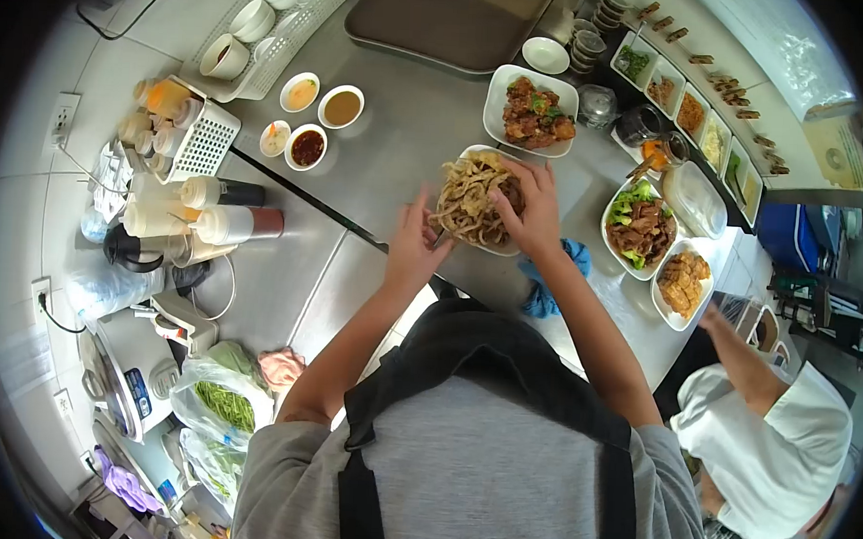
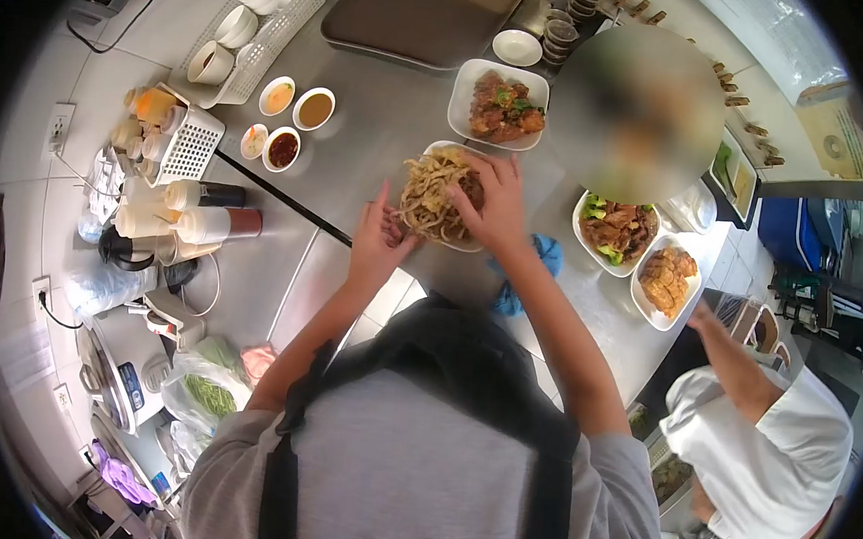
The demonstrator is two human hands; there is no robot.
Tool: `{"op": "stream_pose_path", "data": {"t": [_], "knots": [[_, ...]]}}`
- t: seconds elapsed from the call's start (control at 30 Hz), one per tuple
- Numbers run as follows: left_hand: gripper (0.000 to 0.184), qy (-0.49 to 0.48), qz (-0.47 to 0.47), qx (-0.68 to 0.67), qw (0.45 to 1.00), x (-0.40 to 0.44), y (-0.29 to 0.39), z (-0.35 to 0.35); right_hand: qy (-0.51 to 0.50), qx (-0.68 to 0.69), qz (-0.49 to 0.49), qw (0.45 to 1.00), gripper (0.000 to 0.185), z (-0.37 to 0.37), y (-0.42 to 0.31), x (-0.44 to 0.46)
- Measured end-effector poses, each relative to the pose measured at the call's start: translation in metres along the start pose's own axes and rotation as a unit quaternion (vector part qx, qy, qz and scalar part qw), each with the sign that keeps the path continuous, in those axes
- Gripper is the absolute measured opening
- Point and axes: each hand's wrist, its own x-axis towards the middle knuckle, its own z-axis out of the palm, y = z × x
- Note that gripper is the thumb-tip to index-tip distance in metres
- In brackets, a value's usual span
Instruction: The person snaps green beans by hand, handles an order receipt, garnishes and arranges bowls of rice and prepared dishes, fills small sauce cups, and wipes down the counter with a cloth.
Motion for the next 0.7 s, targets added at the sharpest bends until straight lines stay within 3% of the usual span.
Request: {"op": "stream_pose_path", "data": {"t": [0.17,0.27,0.37,0.4,0.6,0.7], "knots": [[0.057,0.007,0.054,-0.073,0.996,0.004,-0.040,-0.001,0.019,0.005,0.014,1.000,0.038,0.004,0.007,-0.005],[0.057,-0.015,0.039,0.010,0.999,0.011,-0.011,-0.002,0.020,-0.006,0.007,1.000,0.041,0.003,0.000,-0.005],[0.059,0.137,0.140,0.147,0.969,0.021,0.002,0.028,0.008,-0.023,-0.005,1.000,0.046,0.004,-0.005,-0.005],[0.059,0.097,0.092,0.052,0.990,0.024,0.006,0.035,0.004,-0.026,-0.008,1.000,0.048,0.004,-0.007,-0.005],[0.054,0.048,0.205,0.001,0.978,0.050,0.026,0.047,0.001,0.019,0.025,1.000,0.051,0.008,-0.012,-0.006],[0.053,0.024,0.202,0.007,0.979,0.053,0.026,0.050,0.001,-0.001,0.033,0.999,0.047,0.014,-0.009,-0.008]]}}
